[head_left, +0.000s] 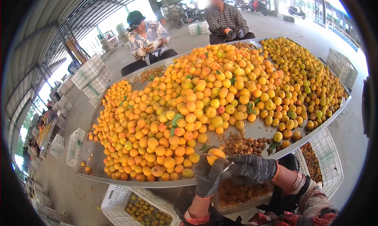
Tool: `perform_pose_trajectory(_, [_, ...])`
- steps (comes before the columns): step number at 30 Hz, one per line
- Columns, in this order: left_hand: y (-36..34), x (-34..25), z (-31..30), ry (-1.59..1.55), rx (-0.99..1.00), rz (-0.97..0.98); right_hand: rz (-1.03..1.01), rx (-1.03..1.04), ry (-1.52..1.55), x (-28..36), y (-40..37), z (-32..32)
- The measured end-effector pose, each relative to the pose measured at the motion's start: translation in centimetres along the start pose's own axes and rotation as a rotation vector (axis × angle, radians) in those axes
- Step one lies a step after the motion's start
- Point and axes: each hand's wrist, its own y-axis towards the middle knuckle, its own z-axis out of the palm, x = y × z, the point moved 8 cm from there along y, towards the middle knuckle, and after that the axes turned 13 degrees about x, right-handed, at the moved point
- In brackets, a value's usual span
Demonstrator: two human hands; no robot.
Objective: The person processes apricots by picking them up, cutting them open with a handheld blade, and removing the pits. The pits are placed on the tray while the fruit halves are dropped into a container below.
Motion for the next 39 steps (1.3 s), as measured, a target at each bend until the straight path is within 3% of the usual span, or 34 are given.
perform_pose_trajectory(3, [0.3,-0.7,0.6,0.050,-0.038,-0.029,0.014,-0.004,0.007,-0.1,-0.1,0.1])
perform_pose_trajectory(5, [0.5,-0.4,0.8,0.104,-0.090,-0.004,0.054,0.074,-0.580,-0.3,0.2,2.1])
perform_pose_trajectory(6, [0.5,-0.5,0.7,0.155,-0.145,0.020,0.058,0.073,-0.580,0.3,0.1,2.3])
perform_pose_trajectory(8, [0.4,-0.7,0.4,0.198,-0.210,-0.025,0.381,-0.264,0.335,-0.6,0.7,-0.9])
perform_pose_trajectory(10, [0.1,1.5,-1.5,0.242,-0.280,-0.068,0.431,-0.253,0.231,-1.1,0.7,0.4])
perform_pose_trajectory(12, [-0.8,3.3,-2.2,1.222,-0.294,0.340,0.481,-0.237,0.131,-1.6,0.8,1.3])
perform_pose_trajectory(13, [-0.7,2.5,-1.8,1.220,-0.294,0.338,0.537,-0.191,0.222,-2.2,0.7,2.0])
perform_pose_trajectory(15, [0.2,3.8,-3.6,0.286,-0.284,-0.003,0.590,-0.147,0.312,-2.9,0.7,2.9])
perform_pose_trajectory(18, [0.1,2.6,-3.9,0.455,-0.272,0.045,0.649,-0.054,0.265,-3.7,1.0,4.4])
perform_pose_trajectory(20, [-0.2,0.7,-3.2,0.458,-0.272,-0.020,0.334,-0.310,0.831,-3.5,1.4,4.9])
perform_pose_trajectory(22, [-0.4,0.2,-2.8,0.462,-0.265,-0.085,0.298,-0.265,0.707,-2.8,1.4,4.4])
perform_pose_trajectory(24, [-0.6,-0.3,-2.3,0.367,-0.240,0.004,0.265,-0.224,0.581,-1.6,1.2,3.5])
perform_pose_trajectory(26, [-0.4,-0.3,-1.7,0.233,-0.173,-0.002,0.393,-0.248,1.074,-2.3,0.5,3.9])
perform_pose_trajectory(27, [-0.3,-0.2,-1.2,0.100,-0.115,-0.009,0.392,-0.247,1.073,-2.2,0.2,3.8])
perform_pose_trajectory(29, [-0.2,-0.4,-0.8,0.134,-0.144,-0.026,0.445,-0.134,0.721,-1.9,-0.2,3.3])
perform_pose_trajectory(30, [-0.1,-0.4,-0.7,0.168,-0.169,-0.047,0.446,-0.136,0.718,-2.1,-0.2,3.4])
perform_pose_trajectory(32, [0.4,-0.4,-0.2,0.234,-0.171,0.042,0.220,-0.210,0.237,-0.6,0.4,1.8])
perform_pose_trajectory(33, [0.4,-1.0,-0.1,0.300,-0.176,0.128,0.219,-0.209,0.239,-0.5,0.6,1.9])
perform_pose_trajectory(35, [0.4,-1.0,-0.1,0.239,-0.202,0.027,0.364,-0.221,0.640,-2.1,0.6,2.7])
perform_pose_trajectory(36, [0.2,-0.5,-0.3,0.176,-0.226,-0.074,0.365,-0.222,0.641,-2.0,0.7,2.5])
perform_pose_trajectory(38, [0.1,-0.6,-0.4,0.110,-0.182,-0.048,0.416,-0.204,1.063,-2.9,0.9,3.5])
perform_pose_trajectory(39, [0.1,-0.7,-0.3,0.045,-0.135,-0.025,0.414,-0.201,1.067,-3.3,0.5,3.8])
